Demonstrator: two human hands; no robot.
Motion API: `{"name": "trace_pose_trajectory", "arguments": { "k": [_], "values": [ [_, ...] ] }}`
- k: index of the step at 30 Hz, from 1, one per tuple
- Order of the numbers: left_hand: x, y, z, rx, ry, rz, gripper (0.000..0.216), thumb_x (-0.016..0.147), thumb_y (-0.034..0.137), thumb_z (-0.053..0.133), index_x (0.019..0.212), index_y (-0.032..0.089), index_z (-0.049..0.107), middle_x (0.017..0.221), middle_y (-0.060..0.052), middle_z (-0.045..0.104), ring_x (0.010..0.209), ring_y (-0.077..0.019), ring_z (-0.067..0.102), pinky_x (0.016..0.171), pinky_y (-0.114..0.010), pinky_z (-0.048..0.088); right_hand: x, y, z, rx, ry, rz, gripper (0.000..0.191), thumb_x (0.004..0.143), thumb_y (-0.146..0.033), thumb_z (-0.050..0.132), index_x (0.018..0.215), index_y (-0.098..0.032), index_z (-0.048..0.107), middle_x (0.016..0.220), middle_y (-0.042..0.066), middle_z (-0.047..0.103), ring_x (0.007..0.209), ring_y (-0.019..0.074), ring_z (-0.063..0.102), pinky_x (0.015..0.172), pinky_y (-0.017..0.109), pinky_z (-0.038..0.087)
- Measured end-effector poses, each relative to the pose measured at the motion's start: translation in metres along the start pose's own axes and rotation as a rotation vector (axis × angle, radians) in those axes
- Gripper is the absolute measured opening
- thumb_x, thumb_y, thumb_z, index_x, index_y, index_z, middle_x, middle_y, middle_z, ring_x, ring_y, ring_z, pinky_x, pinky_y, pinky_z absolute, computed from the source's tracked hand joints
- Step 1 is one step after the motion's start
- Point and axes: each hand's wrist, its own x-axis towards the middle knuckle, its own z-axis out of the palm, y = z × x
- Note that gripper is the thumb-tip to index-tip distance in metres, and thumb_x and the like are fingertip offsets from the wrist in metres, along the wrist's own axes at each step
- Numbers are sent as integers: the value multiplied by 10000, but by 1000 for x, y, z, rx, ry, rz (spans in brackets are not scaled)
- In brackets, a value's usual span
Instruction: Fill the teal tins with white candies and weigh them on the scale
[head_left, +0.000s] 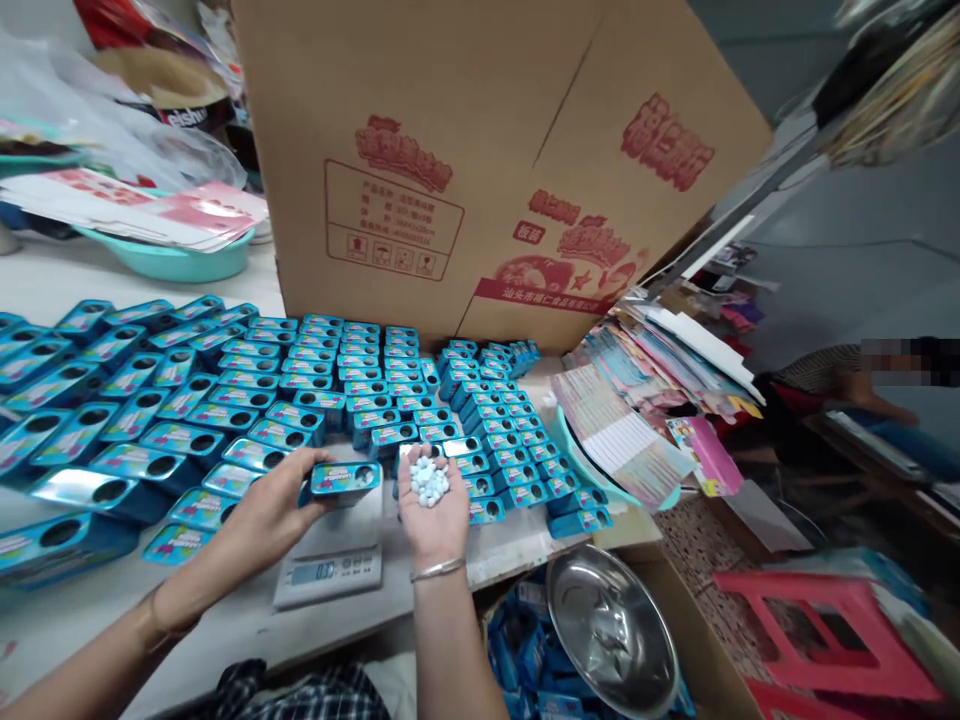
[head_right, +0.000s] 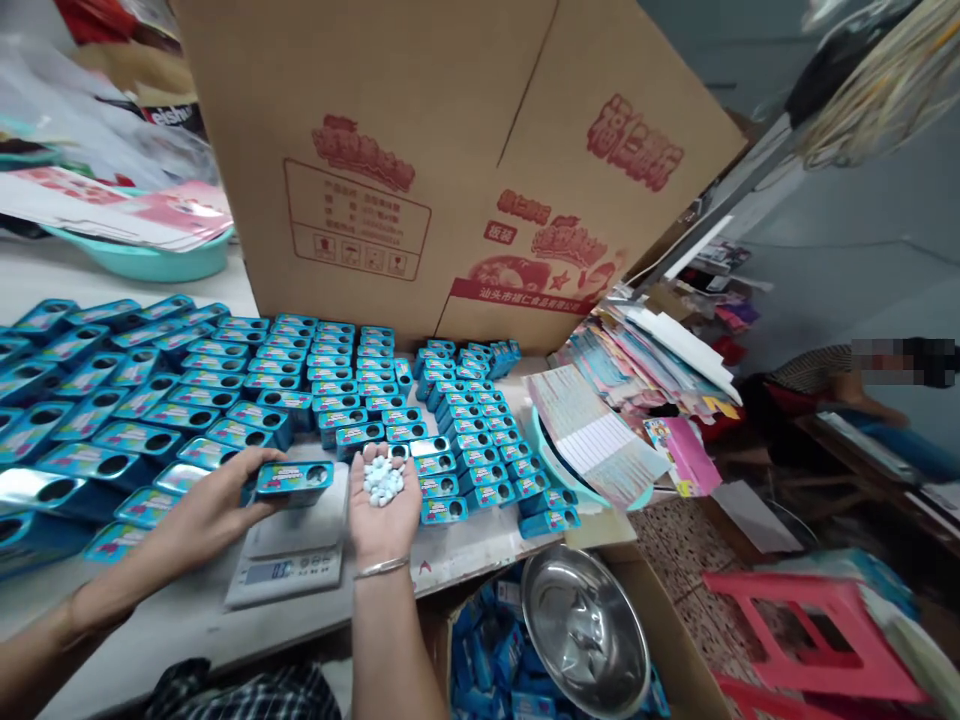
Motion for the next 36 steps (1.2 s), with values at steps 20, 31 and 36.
{"name": "trace_pose_trajectory", "arguments": {
  "k": [20, 31, 36],
  "values": [
    [-31, -3, -63, -255, 226, -167, 590, 854, 593, 608, 1331, 254, 534, 1203, -43, 692, 1091, -272, 665, 920, -409, 583, 2, -9, 6, -175, -80, -95, 310, 927, -237, 455, 642, -200, 572, 745, 11, 703, 831, 107, 688, 822, 288, 577],
    [-32, -5, -47, -260, 180, -132, 563, 831, 616, 618, 1258, 250, 600, 1203, -72, 711, 1106, -270, 675, 946, -428, 575, 1, -9, 5, -204, -41, -149, 301, 923, -213, 439, 646, -206, 556, 739, 5, 703, 841, 113, 695, 886, 330, 574],
    [-29, -6, -39, -184, 119, -73, 542, 852, 595, 608, 1277, 259, 595, 1226, -70, 701, 1116, -256, 668, 960, -400, 558, -1, -8, 4, -143, -10, -107, 323, 939, -250, 426, 649, -204, 561, 757, 18, 713, 840, 113, 698, 900, 328, 574]
  ]
}}
